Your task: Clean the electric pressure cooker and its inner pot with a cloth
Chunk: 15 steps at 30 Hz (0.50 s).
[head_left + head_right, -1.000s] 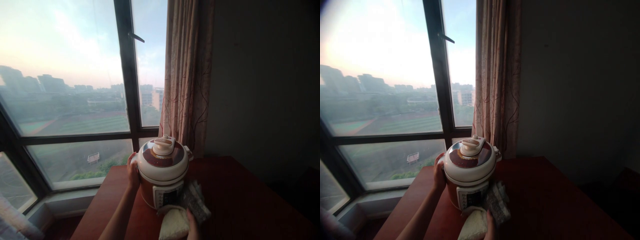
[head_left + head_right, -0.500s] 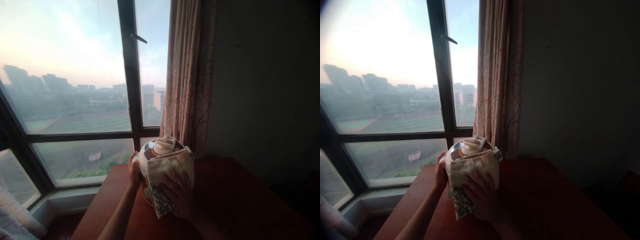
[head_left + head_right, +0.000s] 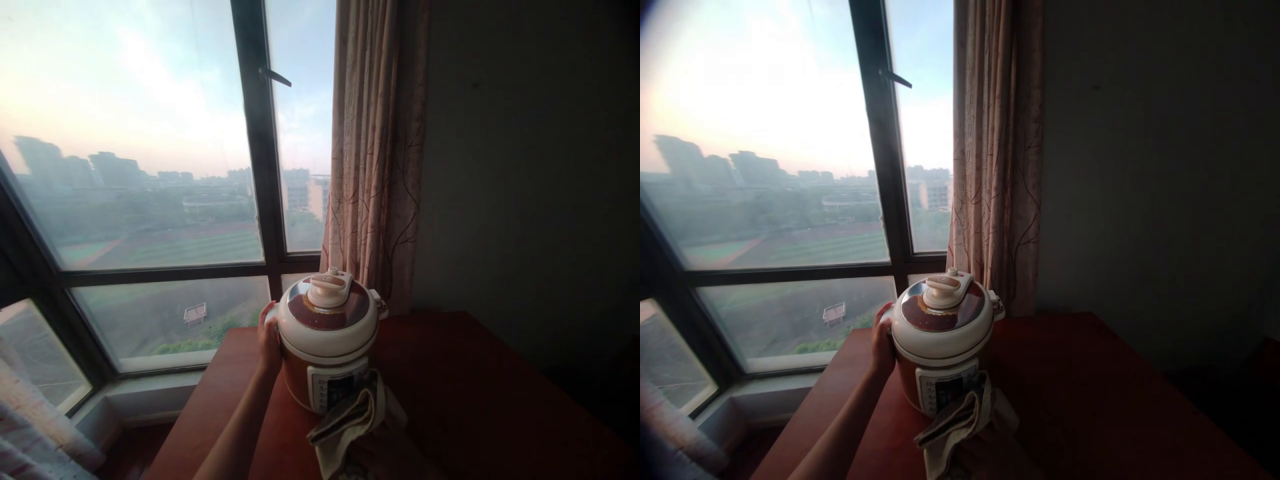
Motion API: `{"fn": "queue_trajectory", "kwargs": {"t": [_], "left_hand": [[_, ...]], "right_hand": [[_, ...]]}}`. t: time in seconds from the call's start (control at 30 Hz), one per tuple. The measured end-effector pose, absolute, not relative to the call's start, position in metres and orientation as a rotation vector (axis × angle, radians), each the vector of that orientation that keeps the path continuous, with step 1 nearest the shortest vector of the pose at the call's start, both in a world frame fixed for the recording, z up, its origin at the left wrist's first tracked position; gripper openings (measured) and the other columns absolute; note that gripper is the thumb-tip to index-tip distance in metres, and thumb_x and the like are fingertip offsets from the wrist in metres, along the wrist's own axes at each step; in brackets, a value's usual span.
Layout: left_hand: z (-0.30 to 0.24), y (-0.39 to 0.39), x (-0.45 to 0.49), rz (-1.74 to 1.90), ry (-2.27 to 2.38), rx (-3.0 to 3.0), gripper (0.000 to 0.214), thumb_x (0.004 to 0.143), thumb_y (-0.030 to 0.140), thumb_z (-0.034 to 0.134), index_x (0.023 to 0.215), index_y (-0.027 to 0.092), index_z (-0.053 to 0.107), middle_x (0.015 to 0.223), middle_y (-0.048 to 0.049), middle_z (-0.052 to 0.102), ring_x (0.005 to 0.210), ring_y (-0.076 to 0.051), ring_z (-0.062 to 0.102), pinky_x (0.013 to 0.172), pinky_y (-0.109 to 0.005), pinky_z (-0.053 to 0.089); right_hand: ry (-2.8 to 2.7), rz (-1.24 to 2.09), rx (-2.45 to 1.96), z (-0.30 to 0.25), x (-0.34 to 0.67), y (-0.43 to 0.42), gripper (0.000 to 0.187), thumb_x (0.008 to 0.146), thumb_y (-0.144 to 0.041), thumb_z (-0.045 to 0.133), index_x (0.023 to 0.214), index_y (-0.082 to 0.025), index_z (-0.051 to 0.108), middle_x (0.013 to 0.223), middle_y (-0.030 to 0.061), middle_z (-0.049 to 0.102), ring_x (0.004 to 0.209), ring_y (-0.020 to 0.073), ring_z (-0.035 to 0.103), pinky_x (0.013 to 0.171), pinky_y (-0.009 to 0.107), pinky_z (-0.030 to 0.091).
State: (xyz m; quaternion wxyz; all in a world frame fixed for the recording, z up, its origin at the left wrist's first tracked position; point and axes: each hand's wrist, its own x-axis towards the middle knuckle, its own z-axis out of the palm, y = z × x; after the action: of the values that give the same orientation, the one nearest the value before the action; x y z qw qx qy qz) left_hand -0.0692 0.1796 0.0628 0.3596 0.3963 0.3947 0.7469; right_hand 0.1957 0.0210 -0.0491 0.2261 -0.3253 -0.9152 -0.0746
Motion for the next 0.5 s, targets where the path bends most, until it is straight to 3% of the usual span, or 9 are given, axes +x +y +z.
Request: {"fn": "queue_trajectory", "kwargs": {"t": [0.13,0.27,0.33,0.4,0.5], "left_hand": [[0.061,0.181,-0.07,1.937,1.033,1.035,0.05,0.075,0.048,0.061,0.115,0.019,0.062,0.101,-0.0032,0.064,0.083,-0.02,0.057,0.076,-0.031,0.045],[0.062,0.181,-0.07,1.955,1.035,1.041,0.049,0.075,0.046,0.06,0.116,0.019,0.062,0.109,-0.0046,0.063,0.092,-0.022,0.057,0.08,-0.03,0.045],[0.062,0.18,-0.07,1.945,1.034,1.042,0.051,0.074,0.046,0.061,0.117,0.019,0.062,0.105,-0.0044,0.064,0.086,-0.021,0.057,0.075,-0.03,0.045],[0.062,0.179,-0.07,1.919,1.037,1.04,0.053,0.074,0.047,0.062,0.119,0.018,0.061,0.095,-0.0029,0.065,0.075,-0.019,0.055,0.068,-0.029,0.044],[0.061,0.178,-0.072,1.898,1.051,1.041,0.055,0.075,0.05,0.062,0.121,0.018,0.061,0.09,-0.0015,0.064,0.07,-0.018,0.055,0.067,-0.03,0.045]], "right_hand": [[-2.619,-0.153,-0.752,-0.036,0.209,0.031,0.057,0.09,-0.025,0.054,0.146,-0.033,0.046,0.136,0.0,0.065,0.125,0.0237,0.059,0.116,0.041,0.034],[-2.522,-0.2,-0.909,-0.003,0.21,0.051,0.055,0.079,-0.026,0.061,0.134,-0.032,0.059,0.125,0.0035,0.071,0.114,0.0295,0.061,0.112,0.049,0.033],[-2.37,-0.258,-1.017,0.031,0.202,0.066,0.055,0.073,-0.028,0.062,0.129,-0.029,0.064,0.123,0.007,0.07,0.118,0.0353,0.056,0.112,0.057,0.026],[-2.166,-0.301,-1.073,0.073,0.187,0.082,0.066,0.07,-0.031,0.061,0.135,-0.021,0.059,0.137,0.0118,0.061,0.131,0.0407,0.043,0.113,0.06,0.02],[-2.177,-0.214,-1.037,0.133,0.156,0.099,0.073,0.076,-0.035,0.059,0.147,-0.021,0.046,0.154,0.0077,0.045,0.141,0.0359,0.032,0.116,0.054,0.019]]}}
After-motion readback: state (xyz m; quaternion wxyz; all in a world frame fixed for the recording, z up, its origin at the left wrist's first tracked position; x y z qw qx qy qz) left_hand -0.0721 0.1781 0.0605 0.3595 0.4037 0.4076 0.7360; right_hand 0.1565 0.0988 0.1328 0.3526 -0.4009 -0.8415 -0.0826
